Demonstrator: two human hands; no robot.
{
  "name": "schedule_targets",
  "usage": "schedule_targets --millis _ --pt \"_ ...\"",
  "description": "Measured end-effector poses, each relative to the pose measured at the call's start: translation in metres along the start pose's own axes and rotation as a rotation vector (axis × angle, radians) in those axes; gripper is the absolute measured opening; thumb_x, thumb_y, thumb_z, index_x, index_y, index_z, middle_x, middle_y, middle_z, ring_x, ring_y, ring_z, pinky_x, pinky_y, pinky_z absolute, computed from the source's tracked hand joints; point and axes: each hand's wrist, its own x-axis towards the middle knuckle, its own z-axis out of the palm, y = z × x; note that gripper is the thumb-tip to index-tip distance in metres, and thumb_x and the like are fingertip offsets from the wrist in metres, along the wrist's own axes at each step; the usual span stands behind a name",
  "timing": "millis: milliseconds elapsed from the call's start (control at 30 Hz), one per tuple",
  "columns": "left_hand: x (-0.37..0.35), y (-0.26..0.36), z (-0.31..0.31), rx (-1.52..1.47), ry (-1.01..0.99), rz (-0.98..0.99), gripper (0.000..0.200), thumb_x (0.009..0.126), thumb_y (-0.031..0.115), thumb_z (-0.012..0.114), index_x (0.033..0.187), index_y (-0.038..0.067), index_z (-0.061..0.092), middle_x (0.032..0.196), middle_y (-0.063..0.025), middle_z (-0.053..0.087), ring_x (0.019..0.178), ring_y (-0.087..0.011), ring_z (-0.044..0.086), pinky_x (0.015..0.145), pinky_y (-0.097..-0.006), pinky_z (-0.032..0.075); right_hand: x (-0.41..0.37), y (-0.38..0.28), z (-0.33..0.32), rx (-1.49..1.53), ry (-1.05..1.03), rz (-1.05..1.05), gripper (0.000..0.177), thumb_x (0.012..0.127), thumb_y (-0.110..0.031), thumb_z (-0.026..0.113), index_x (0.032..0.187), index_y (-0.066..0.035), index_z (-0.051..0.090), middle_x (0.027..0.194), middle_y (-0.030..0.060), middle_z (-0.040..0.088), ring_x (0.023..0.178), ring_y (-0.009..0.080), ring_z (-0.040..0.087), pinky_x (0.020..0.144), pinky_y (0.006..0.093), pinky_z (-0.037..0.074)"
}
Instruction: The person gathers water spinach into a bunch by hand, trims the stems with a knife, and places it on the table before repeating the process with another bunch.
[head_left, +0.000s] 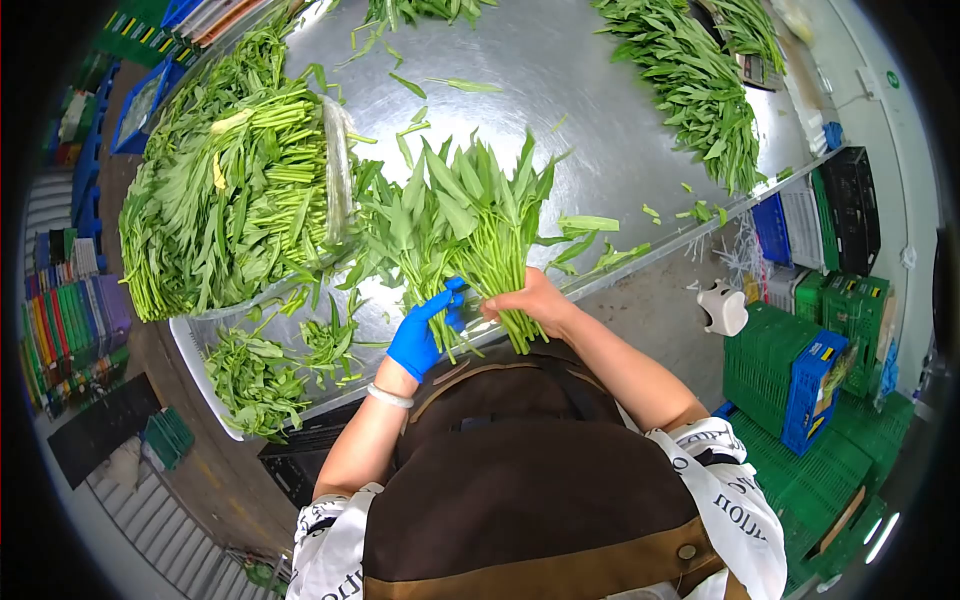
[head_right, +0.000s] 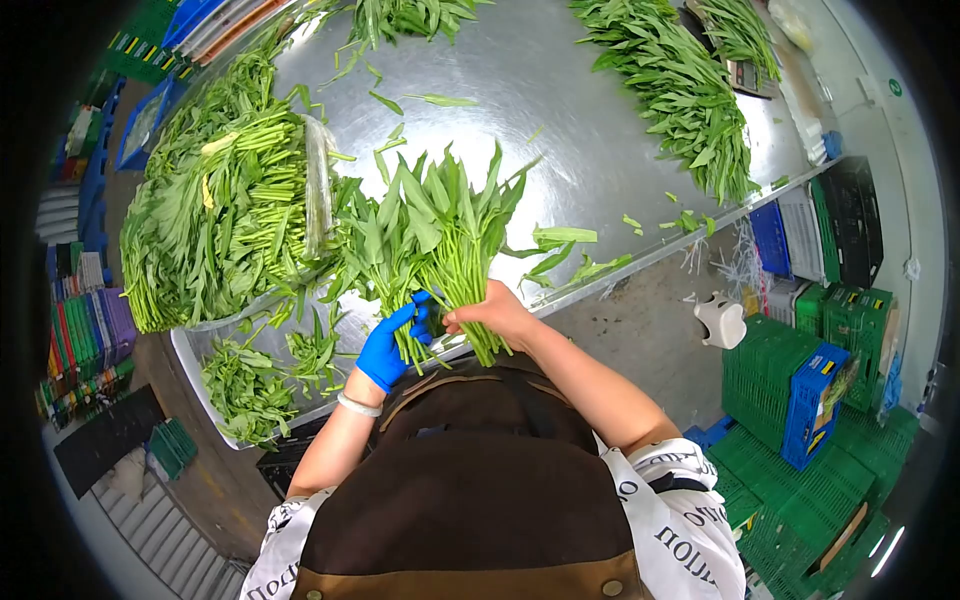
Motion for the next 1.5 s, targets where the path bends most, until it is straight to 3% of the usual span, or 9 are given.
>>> schedule_targets --millis 200,300,367,500,667,867,1067,1200,1500 --pt "0.001 0.029 0.004 -0.185 -0.035 0.336 0.022 0.095 0.026 0.055 0.105 0.006 0.059 0.084 -0.0029 0.059 0.066 -0.0115 0.051 0.062 -0.0287 0.045 -0.018 -0.017 0.002 -0.028 0.096 -0.276 0.030 0.073 0.000 0.073 0.100 0.000 0.061 0.088 0.0082 0.067 0.082 0.0164 0.064 0.077 0.0302 0.051" --pt "-0.018 0.045 0.080 -0.166 0.314 0.318 0.018 0.095 0.017 0.054 0.107 0.004 0.058 0.088 -0.0064 0.060 0.075 -0.0165 0.057 0.069 -0.0334 0.049 -0.018 -0.024 0.002 -0.047 0.119 -0.287 0.035 0.072 0.001 0.074 0.104 0.000 0.060 0.089 0.0073 0.067 0.083 0.0158 0.064 0.079 0.0298 0.051" --pt "-0.004 0.041 0.034 -0.148 0.041 0.271 0.027 0.093 0.012 0.054 0.119 0.004 0.054 0.088 -0.0041 0.058 0.070 -0.0148 0.053 0.069 -0.0332 0.048 -0.017 -0.030 0.007 -0.034 0.129 -0.317 0.029 0.073 0.000 0.073 0.100 -0.001 0.062 0.090 0.0067 0.068 0.082 0.0148 0.064 0.079 0.0290 0.050" --pt "-0.003 0.038 0.045 -0.205 -0.086 0.357 0.042 0.093 0.010 0.053 0.134 0.010 0.046 0.076 0.0007 0.048 0.060 -0.0092 0.040 0.064 -0.0272 0.039 -0.016 -0.030 0.011 0.033 0.168 -0.391 0.031 0.072 0.000 0.075 0.100 0.000 0.062 0.088 0.0071 0.068 0.081 0.0150 0.064 0.078 0.0293 0.050" --pt "0.001 0.044 0.042 -0.093 0.010 0.409 0.035 0.097 0.036 0.050 0.116 0.007 0.053 0.065 0.0023 0.043 0.051 -0.0086 0.035 0.055 -0.0252 0.033 -0.020 -0.037 0.017 0.158 0.206 -0.515 0.030 0.071 -0.003 0.075 0.098 0.000 0.062 0.086 0.0068 0.066 0.079 0.0156 0.063 0.076 0.0295 0.050" --pt "-0.004 0.039 0.049 0.001 0.052 0.342 0.045 0.096 0.047 0.045 0.117 0.008 0.054 0.058 0.0023 0.043 0.050 -0.0076 0.035 0.052 -0.0241 0.031 -0.021 -0.054 0.010 0.243 0.141 -0.588 0.024 0.073 -0.007 0.072 0.094 0.001 0.062 0.085 0.0075 0.066 0.077 0.0163 0.062 0.075 0.0305 0.050" --pt "0.005 0.015 0.043 -0.068 0.003 0.164 0.052 0.098 0.043 0.045 0.140 0.013 0.039 0.112 -0.0092 0.062 0.058 -0.0079 0.046 0.057 -0.0236 0.043 0.003 -0.034 0.029 -0.033 0.195 -0.302 0.026 0.075 -0.004 0.069 0.099 0.000 0.061 0.087 0.0085 0.067 0.078 0.0155 0.063 0.074 0.0308 0.050" --pt "0.017 -0.008 0.030 0.045 0.222 0.095 0.034 0.094 0.042 0.055 0.104 0.010 0.061 0.083 0.0002 0.060 0.067 -0.0105 0.053 0.057 -0.0247 0.045 0.026 0.004 0.034 -0.071 0.183 -0.221 0.030 0.074 0.000 0.068 0.103 -0.001 0.060 0.089 0.0069 0.066 0.078 0.0143 0.062 0.075 0.0302 0.050" --pt "0.014 -0.008 0.035 0.111 0.344 0.126 0.036 0.095 0.042 0.053 0.108 0.009 0.060 0.090 -0.0024 0.063 0.063 -0.0107 0.053 0.058 -0.0248 0.046 0.030 0.010 0.029 -0.152 0.182 -0.150 0.037 0.071 0.004 0.068 0.106 0.000 0.059 0.090 0.0033 0.064 0.078 0.0121 0.059 0.072 0.0273 0.048"
